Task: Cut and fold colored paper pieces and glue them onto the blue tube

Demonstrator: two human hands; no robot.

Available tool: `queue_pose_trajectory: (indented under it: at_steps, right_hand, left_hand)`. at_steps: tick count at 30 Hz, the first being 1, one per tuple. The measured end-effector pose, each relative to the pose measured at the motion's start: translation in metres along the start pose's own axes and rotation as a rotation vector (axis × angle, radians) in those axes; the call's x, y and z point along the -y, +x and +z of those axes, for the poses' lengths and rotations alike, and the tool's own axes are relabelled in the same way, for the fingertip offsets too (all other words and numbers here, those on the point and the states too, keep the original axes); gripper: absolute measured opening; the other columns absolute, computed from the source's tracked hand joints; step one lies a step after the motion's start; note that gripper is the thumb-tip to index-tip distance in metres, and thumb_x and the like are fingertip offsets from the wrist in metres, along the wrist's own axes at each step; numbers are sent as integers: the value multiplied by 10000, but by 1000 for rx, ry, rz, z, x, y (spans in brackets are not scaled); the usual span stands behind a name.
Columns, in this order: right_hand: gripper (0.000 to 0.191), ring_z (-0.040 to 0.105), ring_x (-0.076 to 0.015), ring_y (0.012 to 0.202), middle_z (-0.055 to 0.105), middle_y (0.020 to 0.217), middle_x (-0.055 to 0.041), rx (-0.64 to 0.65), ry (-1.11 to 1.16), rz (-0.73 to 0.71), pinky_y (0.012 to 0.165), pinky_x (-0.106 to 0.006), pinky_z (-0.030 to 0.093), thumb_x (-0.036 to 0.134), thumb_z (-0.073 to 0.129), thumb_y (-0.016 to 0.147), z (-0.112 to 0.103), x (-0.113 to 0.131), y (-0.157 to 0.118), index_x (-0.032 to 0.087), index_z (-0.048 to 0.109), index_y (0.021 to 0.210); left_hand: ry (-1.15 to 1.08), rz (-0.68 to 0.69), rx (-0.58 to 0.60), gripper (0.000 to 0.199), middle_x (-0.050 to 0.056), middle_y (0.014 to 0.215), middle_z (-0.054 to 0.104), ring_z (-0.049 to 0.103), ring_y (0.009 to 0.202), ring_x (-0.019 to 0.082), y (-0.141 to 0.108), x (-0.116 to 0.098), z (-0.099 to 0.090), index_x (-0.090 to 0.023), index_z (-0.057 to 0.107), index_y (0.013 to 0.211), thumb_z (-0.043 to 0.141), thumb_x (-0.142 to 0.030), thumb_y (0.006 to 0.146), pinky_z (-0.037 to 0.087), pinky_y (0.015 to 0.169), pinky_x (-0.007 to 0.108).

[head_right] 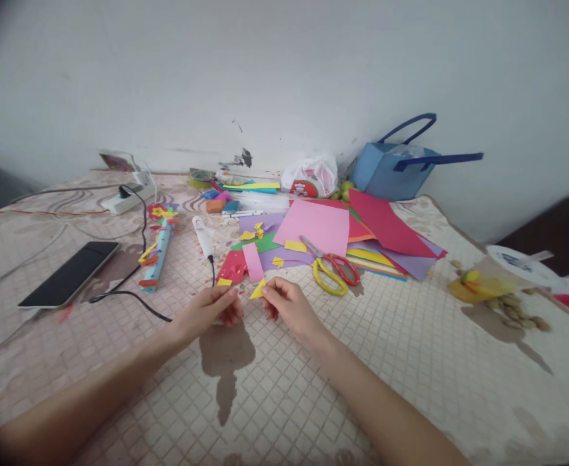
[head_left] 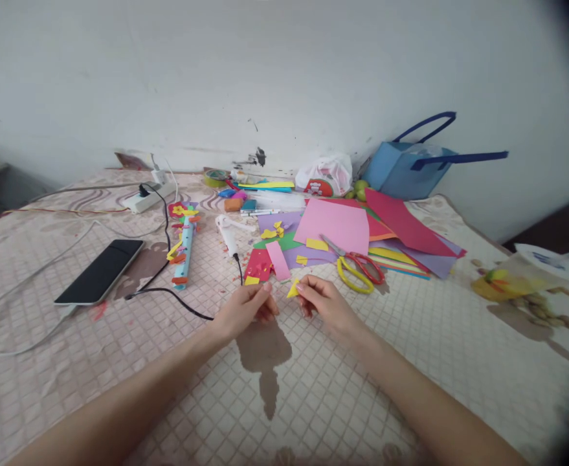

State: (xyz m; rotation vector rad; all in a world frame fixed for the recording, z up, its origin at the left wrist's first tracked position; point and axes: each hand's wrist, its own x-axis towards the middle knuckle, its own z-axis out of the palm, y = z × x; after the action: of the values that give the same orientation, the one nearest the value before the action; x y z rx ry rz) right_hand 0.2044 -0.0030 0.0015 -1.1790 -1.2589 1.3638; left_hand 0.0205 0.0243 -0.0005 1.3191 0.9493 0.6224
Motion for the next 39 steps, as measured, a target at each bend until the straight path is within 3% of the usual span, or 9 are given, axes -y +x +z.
queue_pose_trajectory:
  at_steps: [2, 7, 15, 21, 29, 35, 39]
  right_hand:
    - [252, 414, -67, 429, 451, 519, 60, 21, -27, -10, 427, -205, 331, 369, 519, 812, 1, 2, 1, 177, 481, 653]
    - [289, 395, -65, 392, 436, 457, 76, 120, -167, -15, 410, -201, 298, 412, 524, 802, 5, 8, 11, 185, 456, 635]
    - [323, 387, -66, 393, 436, 468, 74, 125, -162, -26, 414, -204, 299, 457, 507, 811, 5, -2, 22, 186, 456, 644]
    - [329, 367, -65, 404, 416, 476, 73, 195, -166, 5, 411, -203, 279, 460, 522, 811, 11, -5, 10, 183, 462, 645]
    - [330, 381, -66, 411, 442, 481, 70, 276, -80, -6, 426, -206, 280, 475, 537, 801, 7, -3, 5, 184, 457, 669]
    - [304, 402, -71, 429, 450, 504, 61, 157, -95, -19, 433, -211, 308, 442, 523, 817, 6, -1, 5, 183, 463, 667]
    - [183, 478, -85, 482, 516, 589, 48, 136, -34, -58, 462, -216, 363, 358, 557, 803, 7, -3, 6, 196, 474, 786]
  left_hand:
    - [30, 15, -16, 427, 37, 623, 616, 574, 561, 117, -1, -1, 2, -136, 586, 653, 441, -502, 818, 456, 550, 219]
    - [17, 138, -48, 275, 25, 752, 628, 599, 686, 135, -4, -3, 5, -156, 592, 794, 582, -427, 748, 472, 583, 218]
    - [129, 56, -130, 376, -26, 477, 519, 444, 394, 74, -2, 1, -2, -148, 550, 652, 500, -496, 785, 331, 404, 188]
    - [53, 223, -19, 264, 17, 752, 604, 563, 671, 114, -3, 4, 4, -146, 563, 832, 679, -331, 684, 441, 604, 217]
    - [-167, 124, 30, 241, 5, 727, 584, 557, 654, 103, -3, 0, 6, -135, 524, 889, 642, -215, 694, 450, 623, 235]
    - [-280, 92, -12, 298, -19, 705, 575, 567, 620, 95, -6, -6, 7, -166, 474, 967, 623, -217, 714, 452, 610, 233]
    - [-277, 143, -14, 288, -30, 688, 566, 566, 613, 96, -6, -6, 7, -178, 458, 939, 631, -212, 711, 450, 601, 229]
